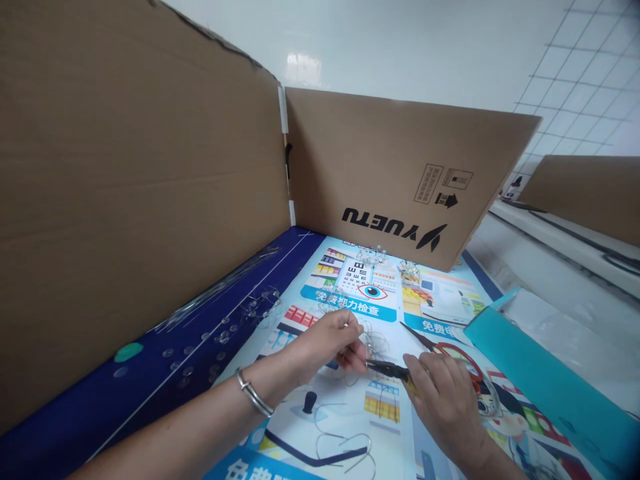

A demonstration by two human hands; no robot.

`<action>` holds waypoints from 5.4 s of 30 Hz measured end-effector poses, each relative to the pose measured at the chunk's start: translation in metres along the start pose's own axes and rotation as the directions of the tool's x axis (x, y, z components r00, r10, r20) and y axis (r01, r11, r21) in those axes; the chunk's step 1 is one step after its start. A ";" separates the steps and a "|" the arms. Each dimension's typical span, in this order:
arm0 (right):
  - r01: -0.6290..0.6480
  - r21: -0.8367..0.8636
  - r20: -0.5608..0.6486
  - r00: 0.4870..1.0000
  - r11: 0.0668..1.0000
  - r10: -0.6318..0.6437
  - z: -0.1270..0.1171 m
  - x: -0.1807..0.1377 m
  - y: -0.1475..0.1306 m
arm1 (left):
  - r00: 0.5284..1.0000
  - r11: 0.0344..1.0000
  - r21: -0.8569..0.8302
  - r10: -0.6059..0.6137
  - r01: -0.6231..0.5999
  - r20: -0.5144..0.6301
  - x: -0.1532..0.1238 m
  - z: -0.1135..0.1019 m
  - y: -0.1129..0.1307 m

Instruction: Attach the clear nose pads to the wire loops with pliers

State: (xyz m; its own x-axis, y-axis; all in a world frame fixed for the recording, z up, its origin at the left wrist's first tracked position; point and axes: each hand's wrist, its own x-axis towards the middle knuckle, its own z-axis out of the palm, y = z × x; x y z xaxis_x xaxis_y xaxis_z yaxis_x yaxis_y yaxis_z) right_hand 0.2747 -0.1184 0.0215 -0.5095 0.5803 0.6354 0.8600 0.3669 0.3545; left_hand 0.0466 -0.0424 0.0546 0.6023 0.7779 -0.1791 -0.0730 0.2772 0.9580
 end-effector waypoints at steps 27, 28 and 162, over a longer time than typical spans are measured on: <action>0.004 0.041 -0.027 1.000 0.999 -0.003 0.003 -0.004 0.001 | 0.996 0.994 -0.074 -0.085 0.086 0.026 0.002 0.002 -0.005; 0.004 0.046 -0.029 1.000 0.999 -0.002 0.004 -0.004 0.000 | 0.996 0.993 -0.075 -0.085 0.086 0.022 0.003 0.001 -0.005; 0.094 0.019 0.068 0.993 0.995 -0.096 -0.019 0.011 -0.018 | 0.973 0.824 0.549 0.219 -0.143 -0.076 -0.005 0.013 -0.003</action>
State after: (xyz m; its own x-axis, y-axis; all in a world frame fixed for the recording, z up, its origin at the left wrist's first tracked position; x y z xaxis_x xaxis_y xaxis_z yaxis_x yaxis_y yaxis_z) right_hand 0.2542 -0.1326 0.0355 -0.5900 0.5906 0.5506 0.8074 0.4340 0.3997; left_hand 0.0544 -0.0541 0.0550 0.5094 0.8603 0.0187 0.2903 -0.1923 0.9374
